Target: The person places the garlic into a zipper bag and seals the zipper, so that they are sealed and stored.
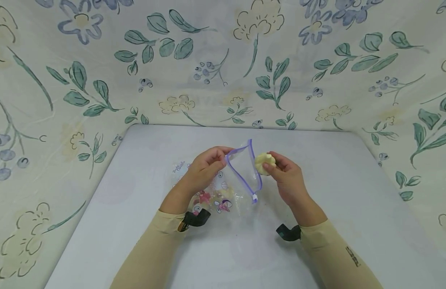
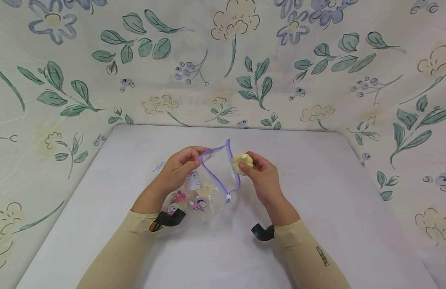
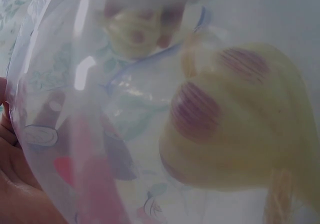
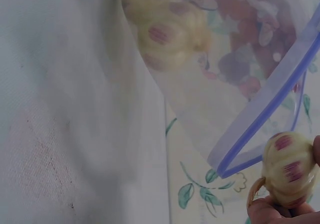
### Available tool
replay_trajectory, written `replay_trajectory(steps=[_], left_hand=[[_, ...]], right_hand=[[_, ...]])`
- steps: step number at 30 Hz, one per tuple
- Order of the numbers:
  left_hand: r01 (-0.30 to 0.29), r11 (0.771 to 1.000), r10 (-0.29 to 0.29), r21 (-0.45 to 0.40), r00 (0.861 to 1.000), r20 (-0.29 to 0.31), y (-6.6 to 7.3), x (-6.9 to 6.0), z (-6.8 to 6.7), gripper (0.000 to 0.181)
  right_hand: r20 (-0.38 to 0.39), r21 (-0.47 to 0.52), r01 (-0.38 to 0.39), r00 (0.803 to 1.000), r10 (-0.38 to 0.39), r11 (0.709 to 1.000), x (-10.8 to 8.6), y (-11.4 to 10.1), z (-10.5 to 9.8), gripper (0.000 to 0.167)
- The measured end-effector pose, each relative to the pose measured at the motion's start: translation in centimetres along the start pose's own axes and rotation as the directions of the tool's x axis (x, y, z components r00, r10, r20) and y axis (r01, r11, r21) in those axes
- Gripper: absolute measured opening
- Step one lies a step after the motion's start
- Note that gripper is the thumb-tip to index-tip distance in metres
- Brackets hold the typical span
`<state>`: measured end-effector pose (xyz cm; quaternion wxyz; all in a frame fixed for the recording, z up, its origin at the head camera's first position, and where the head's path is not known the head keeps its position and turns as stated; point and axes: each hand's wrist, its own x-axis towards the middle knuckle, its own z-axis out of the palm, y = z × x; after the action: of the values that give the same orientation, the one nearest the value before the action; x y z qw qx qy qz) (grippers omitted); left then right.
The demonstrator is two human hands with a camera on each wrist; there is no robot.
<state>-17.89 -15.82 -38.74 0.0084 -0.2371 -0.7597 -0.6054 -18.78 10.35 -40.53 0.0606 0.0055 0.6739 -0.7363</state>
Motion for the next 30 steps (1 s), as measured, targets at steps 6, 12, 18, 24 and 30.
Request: replay_trajectory(steps=[6,12,18,24,30], left_hand=[[0.002,1.000,-0.002,0.002,1.000,-0.001,-0.01,-0.01,0.02,0.011],[0.000,1.000,0.000,0.002,1.000,-0.002,0.04,0.05,0.03,0.011],[0.010,1.000,-0.010,0.006,1.000,-0.004,0.18,0.02,0.01,0.011],[0.015,1.000,-0.015,0.009,1.000,-0.002,0.18,0.00,0.05,0.011],[0.017,1.000,-0.017,0.010,1.000,-0.002,0.11,-0.05,0.08,0.011]], right_hand=[[0.012,-0.013,-0.008,1.000,0.008,1.000,0.00,0.10,0.07,0.053],[0.019,-0.011,-0.010,1.000,0.010,1.000,-0.07,0.20,0.18,0.053],[0.039,0.001,0.004,0.999,-0.005,1.000,0.02,0.43,0.37,0.053],[0.041,0.001,0.010,0.999,-0.010,1.000,0.06,0.57,0.40,0.054],[0.039,-0.003,0.007,0.999,-0.007,1.000,0.07,0.59,0.56,0.055]])
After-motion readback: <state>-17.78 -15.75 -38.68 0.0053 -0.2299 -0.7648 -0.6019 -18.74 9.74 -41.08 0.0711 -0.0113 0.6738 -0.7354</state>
